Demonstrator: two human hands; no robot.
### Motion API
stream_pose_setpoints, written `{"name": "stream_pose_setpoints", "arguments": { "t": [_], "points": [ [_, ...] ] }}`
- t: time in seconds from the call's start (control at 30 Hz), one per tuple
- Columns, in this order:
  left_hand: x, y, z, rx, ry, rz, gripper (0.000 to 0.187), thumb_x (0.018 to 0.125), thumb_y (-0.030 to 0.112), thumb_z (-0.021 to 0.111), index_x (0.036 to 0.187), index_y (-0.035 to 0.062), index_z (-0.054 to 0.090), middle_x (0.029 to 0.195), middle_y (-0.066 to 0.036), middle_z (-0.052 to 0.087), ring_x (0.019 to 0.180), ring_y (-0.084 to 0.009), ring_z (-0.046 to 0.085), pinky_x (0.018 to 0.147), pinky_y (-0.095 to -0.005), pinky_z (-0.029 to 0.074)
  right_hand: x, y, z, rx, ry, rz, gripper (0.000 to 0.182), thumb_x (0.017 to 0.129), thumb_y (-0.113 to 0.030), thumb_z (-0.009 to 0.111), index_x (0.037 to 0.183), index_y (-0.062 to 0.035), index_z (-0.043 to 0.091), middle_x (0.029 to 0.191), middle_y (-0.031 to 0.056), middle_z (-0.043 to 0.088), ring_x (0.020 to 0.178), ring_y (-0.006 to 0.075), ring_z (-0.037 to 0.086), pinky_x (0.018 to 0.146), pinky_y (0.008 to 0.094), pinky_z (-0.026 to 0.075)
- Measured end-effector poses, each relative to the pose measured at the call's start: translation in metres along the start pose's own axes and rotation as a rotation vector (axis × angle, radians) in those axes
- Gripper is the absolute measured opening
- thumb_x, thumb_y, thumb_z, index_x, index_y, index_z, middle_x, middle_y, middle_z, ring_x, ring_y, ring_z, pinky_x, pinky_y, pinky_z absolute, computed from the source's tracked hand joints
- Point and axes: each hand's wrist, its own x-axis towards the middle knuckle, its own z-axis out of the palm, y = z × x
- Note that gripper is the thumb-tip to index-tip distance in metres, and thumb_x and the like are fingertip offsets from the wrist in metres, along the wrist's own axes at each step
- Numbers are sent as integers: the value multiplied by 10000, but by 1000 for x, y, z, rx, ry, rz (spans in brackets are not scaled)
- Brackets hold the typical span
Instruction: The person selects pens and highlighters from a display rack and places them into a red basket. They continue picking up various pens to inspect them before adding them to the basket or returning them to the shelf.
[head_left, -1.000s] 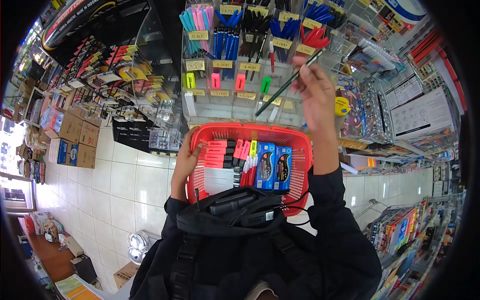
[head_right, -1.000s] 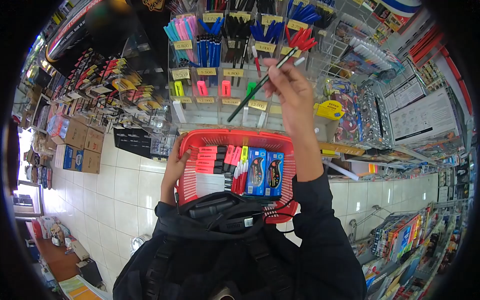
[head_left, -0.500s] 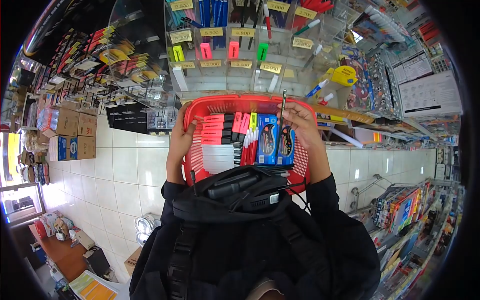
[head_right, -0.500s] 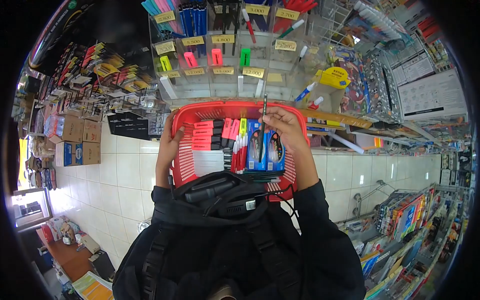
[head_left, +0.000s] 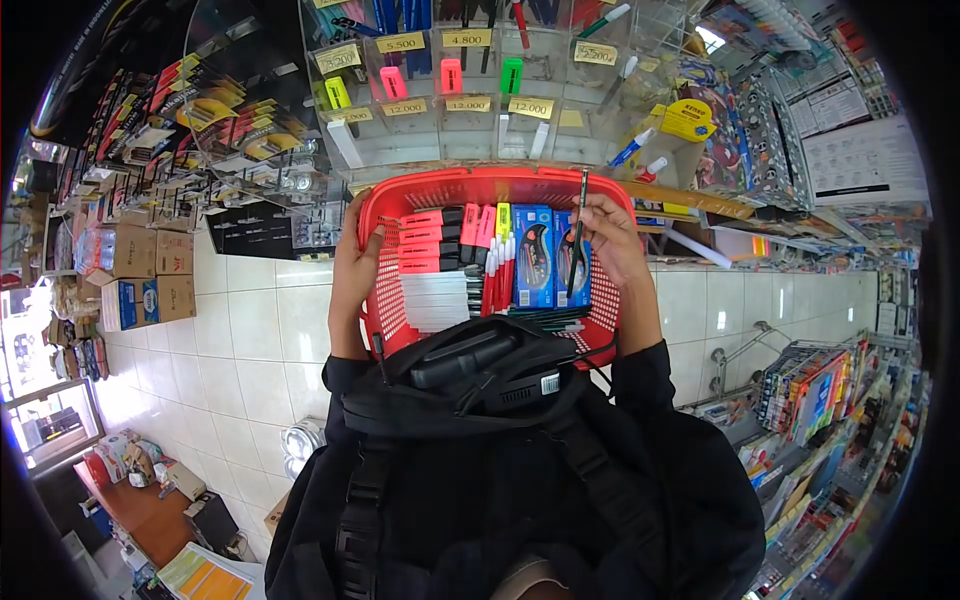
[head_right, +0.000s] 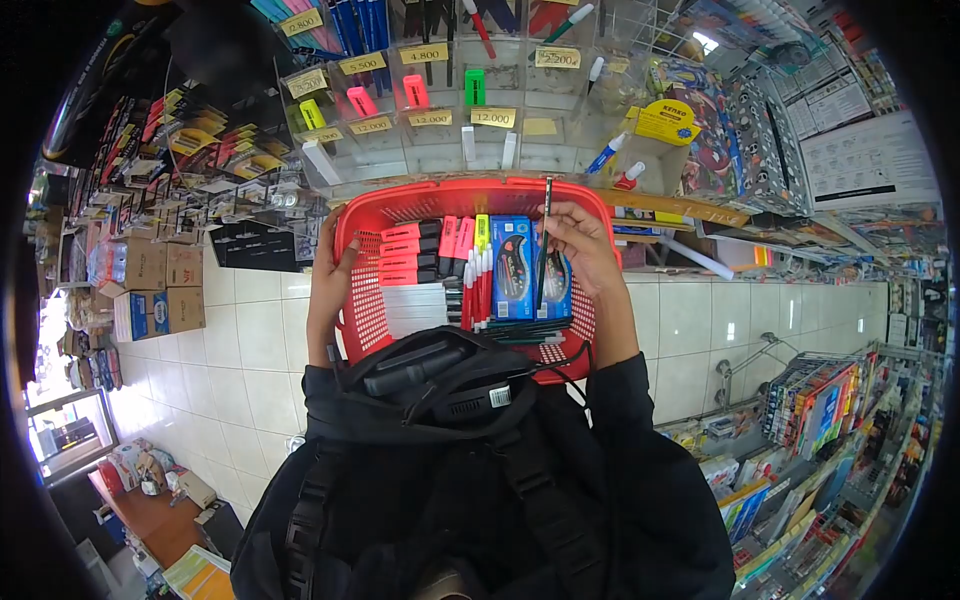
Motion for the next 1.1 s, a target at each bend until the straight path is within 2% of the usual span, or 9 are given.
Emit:
{"name": "stream_pose_setpoints", "arguments": {
  "t": [0.23, 0.33, 0.4, 0.53, 0.67, 0.77, 0.8, 0.93, 1.1],
  "points": [
    [0, -5, 0, 5, 3, 9, 544, 973, 5, 548, 1497, 59, 415, 1430, -173, 542, 1328, -262, 513, 1133, -341, 360, 0, 0, 2, -8, 15, 13, 293, 969, -134, 655, 1230, -3, 640, 986, 62, 689, 858, 145, 659, 792, 310, 552],
    [-1, -2, 0, 6, 2, -8, 539, 974, 8, 547, 1495, 57, 418, 1430, -172, 541, 1324, -262, 514, 1134, -342, 359, 0, 0, 3, 30, 3, 14, 274, 962, -116, 671, 1214, -10, 662, 993, 46, 717, 860, 94, 639, 745, 243, 489],
    [0, 0, 0, -13, -8, -4, 535, 977, 11, 546, 1495, 53, 419, 1434, -168, 537, 1324, -262, 513, 1136, -343, 357, 0, 0, 5, 15, 14, 15, 274, 963, -118, 671, 1217, -17, 664, 994, 43, 717, 855, 89, 631, 744, 242, 485],
    [2, -17, -2, 31, -16, 21, 523, 1002, 74, 572, 1498, 53, 409, 1457, -147, 522, 1330, -228, 505, 1120, -338, 379, -1, -1, 10, -80, 42, 28, 273, 951, -122, 693, 1201, -14, 681, 984, 36, 725, 885, 90, 640, 777, 245, 486],
    [4, -22, -1, -13, -35, 28, 534, 1004, 60, 569, 1507, 55, 387, 1443, -159, 527, 1307, -224, 519, 1102, -333, 397, -5, 3, 14, -463, -165, 64, 205, 898, -103, 752, 1079, -6, 743, 935, 51, 751, 901, 114, 680, 889, 264, 496],
    [6, -22, 1, -62, -52, 16, 535, 1008, 49, 556, 1513, 51, 377, 1447, -163, 520, 1313, -226, 516, 1105, -335, 392, -10, 18, 9, -705, -390, 131, 193, 861, -102, 770, 1035, -17, 760, 857, 48, 751, 852, 107, 686, 853, 291, 515],
    [5, -20, 1, -65, -52, 2, 523, 1010, 56, 550, 1507, 44, 388, 1456, -159, 512, 1327, -231, 503, 1120, -338, 375, -17, 24, 12, -935, -392, 75, 223, 807, -91, 783, 1024, -41, 768, 798, 65, 744, 831, 148, 705, 793, 334, 534],
    [4, -15, 3, -97, -35, 6, 509, 1011, 66, 550, 1499, 45, 407, 1466, -157, 498, 1340, -240, 491, 1137, -348, 358, -31, 47, 13, -1103, -365, 270, 261, 760, -103, 780, 1021, -90, 772, 872, 101, 736, 857, 264, 707, 806, 388, 531],
    [5, -19, 1, -41, -32, 4, 508, 1008, 66, 554, 1495, 38, 411, 1467, -164, 499, 1345, -247, 490, 1139, -350, 357, -48, 56, 9, -1305, -364, 198, 248, 734, -65, 747, 981, -84, 756, 950, 104, 702, 974, 301, 672, 841, 422, 522]
  ]
}}
